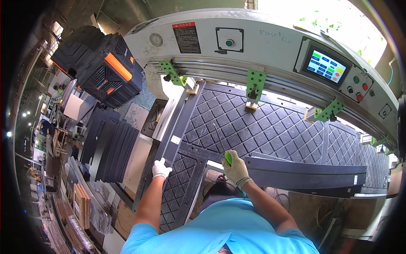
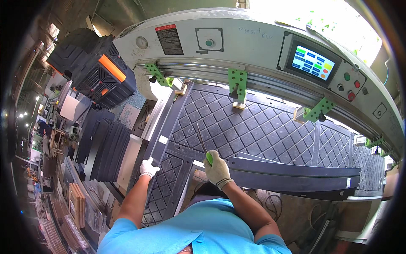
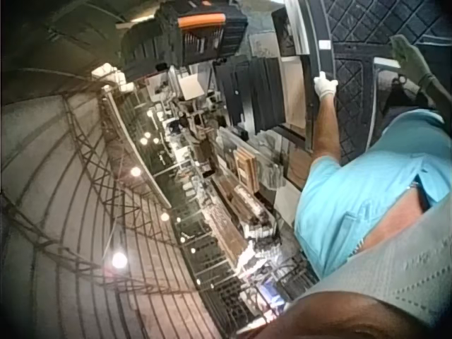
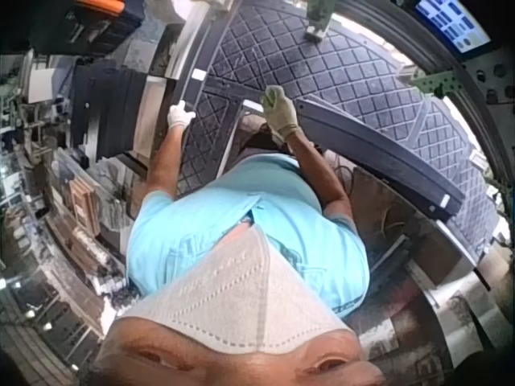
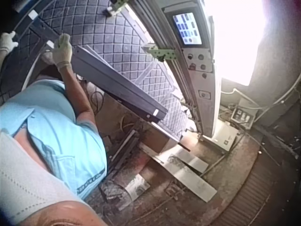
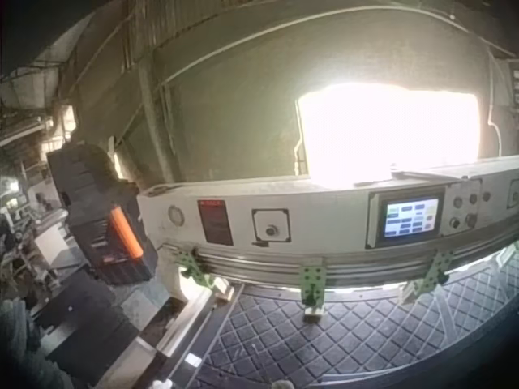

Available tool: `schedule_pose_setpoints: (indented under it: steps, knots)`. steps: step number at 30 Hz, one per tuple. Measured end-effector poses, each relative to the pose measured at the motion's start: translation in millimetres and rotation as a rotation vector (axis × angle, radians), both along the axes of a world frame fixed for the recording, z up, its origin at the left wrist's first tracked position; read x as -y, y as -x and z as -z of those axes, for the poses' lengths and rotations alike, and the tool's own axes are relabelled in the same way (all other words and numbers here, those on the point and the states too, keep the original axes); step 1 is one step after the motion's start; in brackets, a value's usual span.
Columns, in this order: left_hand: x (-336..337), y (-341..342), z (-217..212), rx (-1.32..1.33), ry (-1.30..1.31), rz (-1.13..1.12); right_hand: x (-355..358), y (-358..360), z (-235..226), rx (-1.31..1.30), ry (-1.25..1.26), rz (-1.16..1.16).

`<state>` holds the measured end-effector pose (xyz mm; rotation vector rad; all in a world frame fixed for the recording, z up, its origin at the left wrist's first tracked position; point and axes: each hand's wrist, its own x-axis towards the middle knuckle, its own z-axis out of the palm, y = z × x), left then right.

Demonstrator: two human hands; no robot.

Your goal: The person assembles window frames by hand in a workshop. They pick up long black profiles, align them on a jig, and use a green-handled tool to secure the corners. The person handles the profiles one at a time, moving them from a stack to the assembly station.

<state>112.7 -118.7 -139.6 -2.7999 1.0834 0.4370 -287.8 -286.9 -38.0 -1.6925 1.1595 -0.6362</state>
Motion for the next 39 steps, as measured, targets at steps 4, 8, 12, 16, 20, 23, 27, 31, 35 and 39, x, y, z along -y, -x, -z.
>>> schedule_pose_setpoints:
  steps: [4, 8, 12, 16, 20, 23, 27, 31, 35, 39]
  knots:
    - [2, 0, -3, -0.001, -0.005, -0.005, 4, 0, 8, 0.037, 0.022, 0.007]
    - [2, -1, -4, -0.018, -0.031, -0.017, 6, -2, 9, 0.074, 0.083, 0.026]
    - [3, -2, -3, -0.008, -0.017, -0.01, 11, -5, 8, 0.064, 0.056, 0.023]
    - [1, -5, -1, -0.011, -0.011, -0.02, 11, -8, 6, 0.061, 0.044, 0.02]
    - [3, -3, -2, -0.017, -0.012, -0.023, 12, -11, 12, 0.063, 0.06, 0.026]
    - [1, -2, -3, -0.015, -0.004, -0.006, 11, -13, 8, 0.009, 0.034, 0.057]
    - [2, -4, -2, -0.013, -0.005, -0.015, 13, -17, 0, -0.043, -0.029, 0.032]
    - [3, -4, -4, -0.012, -0.019, -0.011, 15, -18, 4, -0.046, -0.047, 0.029]
    - [0, -3, -3, 0.007, 0.01, 0.01, 14, -19, 2, -0.077, -0.056, 0.023]
    - [3, -4, -3, 0.0, -0.031, 0.001, 15, -20, 8, -0.025, -0.002, 0.025]
